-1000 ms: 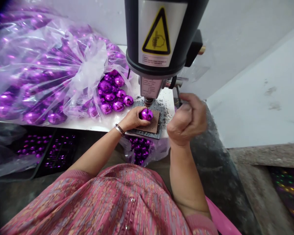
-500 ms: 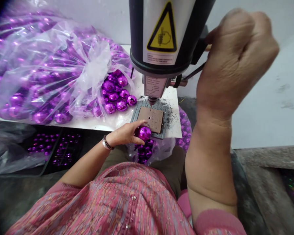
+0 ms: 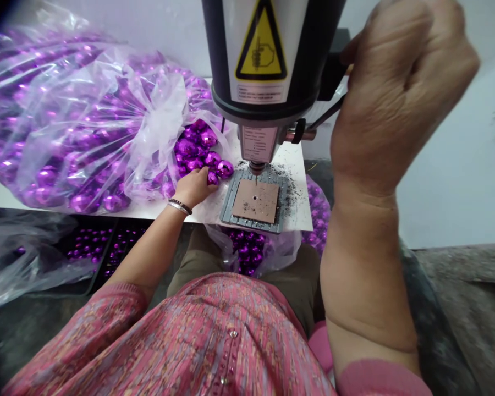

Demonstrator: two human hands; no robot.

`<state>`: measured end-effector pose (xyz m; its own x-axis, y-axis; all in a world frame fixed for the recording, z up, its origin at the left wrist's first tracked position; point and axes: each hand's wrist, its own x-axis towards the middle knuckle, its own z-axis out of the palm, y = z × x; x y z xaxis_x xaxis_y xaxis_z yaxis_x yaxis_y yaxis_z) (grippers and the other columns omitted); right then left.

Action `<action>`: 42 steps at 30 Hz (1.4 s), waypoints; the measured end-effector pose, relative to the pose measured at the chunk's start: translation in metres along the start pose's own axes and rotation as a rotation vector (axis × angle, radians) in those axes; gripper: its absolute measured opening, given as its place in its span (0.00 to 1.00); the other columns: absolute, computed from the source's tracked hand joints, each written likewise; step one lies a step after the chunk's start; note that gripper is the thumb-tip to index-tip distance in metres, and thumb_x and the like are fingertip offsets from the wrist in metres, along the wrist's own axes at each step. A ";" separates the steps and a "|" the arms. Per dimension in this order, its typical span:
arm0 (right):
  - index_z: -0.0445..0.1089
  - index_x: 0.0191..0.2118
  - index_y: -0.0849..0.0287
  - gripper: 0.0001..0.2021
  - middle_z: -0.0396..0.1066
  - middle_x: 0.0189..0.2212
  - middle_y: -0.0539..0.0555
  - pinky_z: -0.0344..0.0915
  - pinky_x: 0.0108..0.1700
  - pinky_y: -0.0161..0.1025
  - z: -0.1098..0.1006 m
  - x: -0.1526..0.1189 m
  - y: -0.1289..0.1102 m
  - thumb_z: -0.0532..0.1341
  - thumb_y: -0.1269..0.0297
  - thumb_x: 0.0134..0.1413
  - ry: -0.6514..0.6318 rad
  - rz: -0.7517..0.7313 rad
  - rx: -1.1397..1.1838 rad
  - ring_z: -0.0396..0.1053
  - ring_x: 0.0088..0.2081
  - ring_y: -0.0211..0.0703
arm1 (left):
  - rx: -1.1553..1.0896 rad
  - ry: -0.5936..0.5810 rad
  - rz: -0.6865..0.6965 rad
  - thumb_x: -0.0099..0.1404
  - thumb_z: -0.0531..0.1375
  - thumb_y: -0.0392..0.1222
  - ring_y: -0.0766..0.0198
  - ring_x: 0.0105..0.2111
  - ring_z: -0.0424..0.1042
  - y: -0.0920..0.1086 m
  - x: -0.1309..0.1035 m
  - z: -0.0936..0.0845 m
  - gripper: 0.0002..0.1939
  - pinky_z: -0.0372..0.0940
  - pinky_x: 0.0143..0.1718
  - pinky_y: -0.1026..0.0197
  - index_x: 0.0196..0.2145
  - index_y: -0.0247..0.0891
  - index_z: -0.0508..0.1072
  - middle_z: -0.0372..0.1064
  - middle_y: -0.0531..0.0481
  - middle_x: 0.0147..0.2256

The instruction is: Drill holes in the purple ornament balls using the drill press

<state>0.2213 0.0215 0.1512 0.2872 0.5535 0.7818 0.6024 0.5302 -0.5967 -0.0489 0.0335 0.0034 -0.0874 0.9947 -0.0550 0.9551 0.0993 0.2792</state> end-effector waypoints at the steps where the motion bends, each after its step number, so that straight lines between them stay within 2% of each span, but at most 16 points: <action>1: 0.62 0.27 0.63 0.18 0.58 0.25 0.50 0.61 0.42 0.31 0.002 0.001 0.000 0.47 0.66 0.70 0.038 0.037 0.017 0.66 0.32 0.27 | 0.007 0.005 0.012 0.61 0.67 0.41 0.39 0.50 0.76 0.001 -0.002 0.000 0.23 0.69 0.52 0.43 0.54 0.37 0.73 0.75 0.32 0.52; 3: 0.60 0.25 0.62 0.19 0.54 0.22 0.49 0.62 0.42 0.31 0.004 0.002 0.000 0.48 0.66 0.69 0.100 0.101 0.054 0.66 0.32 0.27 | -0.087 0.022 0.072 0.59 0.67 0.40 0.43 0.49 0.76 0.000 -0.009 -0.001 0.23 0.70 0.52 0.45 0.52 0.39 0.72 0.76 0.35 0.49; 5: 0.59 0.24 0.61 0.19 0.49 0.20 0.48 0.63 0.42 0.30 0.005 0.002 -0.001 0.49 0.66 0.69 0.110 0.125 0.062 0.67 0.31 0.28 | -0.352 -0.008 0.163 0.58 0.68 0.42 0.50 0.47 0.76 -0.005 -0.019 0.000 0.25 0.71 0.51 0.49 0.53 0.40 0.70 0.76 0.40 0.48; 8: 0.56 0.22 0.61 0.20 0.49 0.20 0.48 0.64 0.43 0.30 0.005 0.003 -0.004 0.47 0.67 0.69 0.095 0.134 0.034 0.65 0.30 0.27 | -0.872 -0.185 0.202 0.61 0.63 0.45 0.58 0.45 0.76 -0.010 -0.035 0.004 0.26 0.74 0.43 0.55 0.56 0.44 0.64 0.74 0.46 0.49; 9: 0.55 0.22 0.61 0.20 0.49 0.20 0.48 0.64 0.44 0.30 0.005 0.003 -0.005 0.47 0.67 0.69 0.099 0.135 0.032 0.63 0.29 0.27 | -0.990 -0.252 0.182 0.62 0.61 0.44 0.59 0.44 0.77 -0.010 -0.039 0.007 0.26 0.74 0.40 0.57 0.57 0.46 0.62 0.74 0.46 0.49; 11: 0.55 0.22 0.61 0.20 0.49 0.21 0.48 0.62 0.44 0.31 0.006 0.005 -0.004 0.46 0.66 0.69 0.094 0.136 0.011 0.60 0.28 0.26 | -1.076 -0.327 0.148 0.62 0.59 0.42 0.60 0.41 0.77 -0.007 -0.043 0.013 0.27 0.73 0.36 0.58 0.59 0.47 0.62 0.74 0.46 0.49; 13: 0.55 0.23 0.61 0.20 0.49 0.21 0.48 0.59 0.42 0.31 0.006 0.006 -0.003 0.47 0.67 0.69 0.091 0.130 -0.009 0.56 0.27 0.26 | -1.028 -0.316 0.175 0.62 0.59 0.42 0.60 0.41 0.77 -0.001 -0.043 0.018 0.29 0.73 0.37 0.59 0.61 0.46 0.64 0.74 0.44 0.51; 17: 0.49 0.24 0.58 0.18 0.51 0.23 0.48 0.54 0.42 0.33 0.006 0.008 -0.001 0.46 0.67 0.69 0.063 0.066 -0.017 0.53 0.28 0.26 | -0.890 -0.265 0.284 0.60 0.65 0.46 0.58 0.47 0.76 0.013 -0.036 0.023 0.34 0.72 0.48 0.58 0.63 0.41 0.65 0.74 0.42 0.54; 21: 0.48 0.25 0.58 0.18 0.49 0.23 0.47 0.51 0.41 0.33 0.004 0.006 -0.009 0.48 0.68 0.69 0.047 0.109 -0.004 0.53 0.28 0.25 | -0.759 -0.232 0.278 0.57 0.69 0.45 0.59 0.46 0.76 0.027 -0.031 0.023 0.32 0.71 0.49 0.58 0.58 0.36 0.68 0.76 0.42 0.50; 25: 0.50 0.26 0.59 0.17 0.53 0.25 0.49 0.53 0.44 0.32 0.001 0.004 -0.019 0.45 0.66 0.70 0.004 0.186 -0.031 0.58 0.32 0.24 | -0.673 -0.244 0.309 0.58 0.69 0.45 0.59 0.45 0.76 0.038 -0.029 0.021 0.30 0.70 0.49 0.58 0.56 0.36 0.70 0.77 0.44 0.49; 27: 0.48 0.25 0.58 0.19 0.54 0.27 0.49 0.55 0.46 0.31 -0.001 0.002 -0.022 0.43 0.65 0.70 -0.012 0.220 -0.052 0.59 0.34 0.23 | -0.606 -0.235 0.315 0.58 0.69 0.44 0.58 0.45 0.76 0.042 -0.028 0.020 0.30 0.70 0.49 0.57 0.57 0.36 0.71 0.78 0.43 0.48; 30: 0.45 0.24 0.57 0.18 0.54 0.27 0.48 0.56 0.47 0.30 -0.003 0.002 -0.026 0.41 0.63 0.68 -0.033 0.231 -0.059 0.61 0.35 0.21 | -0.521 -0.208 0.328 0.58 0.69 0.43 0.58 0.45 0.76 0.048 -0.026 0.016 0.30 0.69 0.49 0.57 0.57 0.36 0.72 0.78 0.44 0.49; 35: 0.45 0.23 0.57 0.17 0.55 0.26 0.46 0.56 0.45 0.28 -0.006 0.002 -0.033 0.41 0.60 0.63 -0.057 0.298 -0.088 0.60 0.35 0.18 | -0.437 -0.202 0.361 0.59 0.68 0.43 0.57 0.46 0.77 0.055 -0.024 0.014 0.30 0.70 0.50 0.58 0.59 0.36 0.73 0.79 0.46 0.49; 38: 0.44 0.23 0.57 0.16 0.55 0.26 0.46 0.55 0.45 0.27 -0.006 0.002 -0.034 0.41 0.60 0.63 -0.064 0.294 -0.093 0.59 0.34 0.17 | -0.384 -0.194 0.385 0.58 0.69 0.42 0.56 0.47 0.77 0.061 -0.021 0.017 0.31 0.70 0.52 0.56 0.58 0.36 0.74 0.80 0.46 0.48; 42: 0.43 0.24 0.57 0.16 0.57 0.27 0.47 0.54 0.45 0.29 -0.006 0.002 -0.031 0.41 0.59 0.63 -0.051 0.251 -0.098 0.60 0.35 0.17 | -0.357 -0.164 0.460 0.54 0.72 0.41 0.51 0.53 0.75 0.067 -0.015 0.024 0.34 0.68 0.59 0.52 0.59 0.35 0.75 0.77 0.42 0.52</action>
<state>0.2076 0.0026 0.1719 0.4002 0.6928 0.6000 0.5868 0.3092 -0.7484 0.0227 0.0243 0.0003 0.3840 0.9233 0.0086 0.7282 -0.3086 0.6120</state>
